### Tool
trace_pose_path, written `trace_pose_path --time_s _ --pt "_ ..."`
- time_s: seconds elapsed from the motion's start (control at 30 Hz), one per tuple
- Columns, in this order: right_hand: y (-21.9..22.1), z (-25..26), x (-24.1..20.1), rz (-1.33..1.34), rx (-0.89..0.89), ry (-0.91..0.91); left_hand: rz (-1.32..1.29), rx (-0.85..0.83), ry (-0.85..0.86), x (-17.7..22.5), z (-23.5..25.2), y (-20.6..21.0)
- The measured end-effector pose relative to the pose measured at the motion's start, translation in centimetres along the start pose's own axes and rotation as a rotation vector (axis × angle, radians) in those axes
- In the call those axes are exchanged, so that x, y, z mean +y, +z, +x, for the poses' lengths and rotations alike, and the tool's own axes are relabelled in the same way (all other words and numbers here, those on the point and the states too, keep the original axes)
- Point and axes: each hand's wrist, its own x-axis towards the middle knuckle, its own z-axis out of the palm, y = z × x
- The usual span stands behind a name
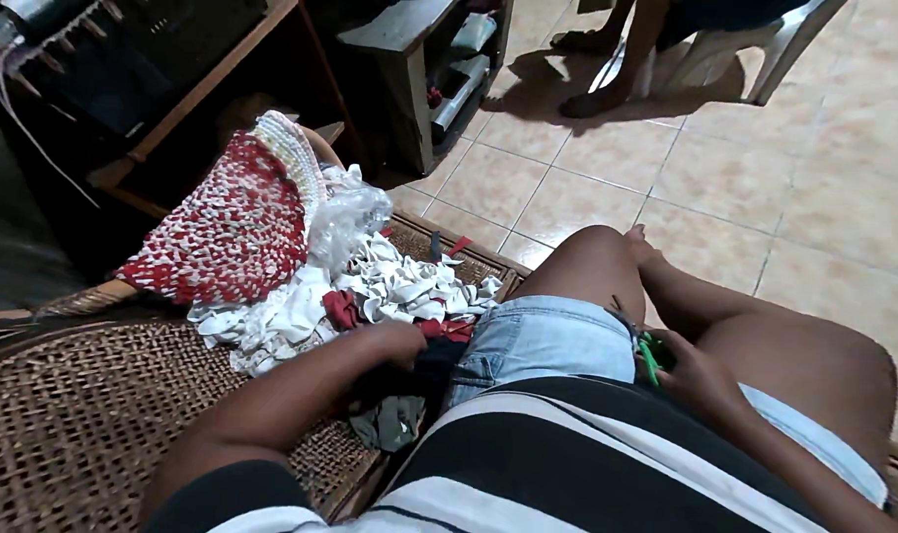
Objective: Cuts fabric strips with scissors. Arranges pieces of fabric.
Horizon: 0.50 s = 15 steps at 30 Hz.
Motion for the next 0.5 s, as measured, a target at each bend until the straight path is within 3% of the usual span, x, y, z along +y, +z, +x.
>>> trace_pose_path --time_s 0.17,0.37,0.43,0.5 --pt "-0.3 0.0 -0.2 -0.002 -0.027 0.004 -0.146 0.219 0.084 -3.0 -9.8 -5.8" --pt "0.0 0.3 0.7 0.046 0.05 -0.037 -0.173 0.72 0.27 -3.8 -18.5 -7.3" --pt "-0.9 0.5 -0.7 0.136 0.099 -0.082 -0.109 0.728 0.155 -3.0 -18.6 -7.8" --pt "-2.0 0.9 -2.9 0.189 0.091 -0.17 0.018 0.574 -0.281 -1.2 -17.1 -8.2"
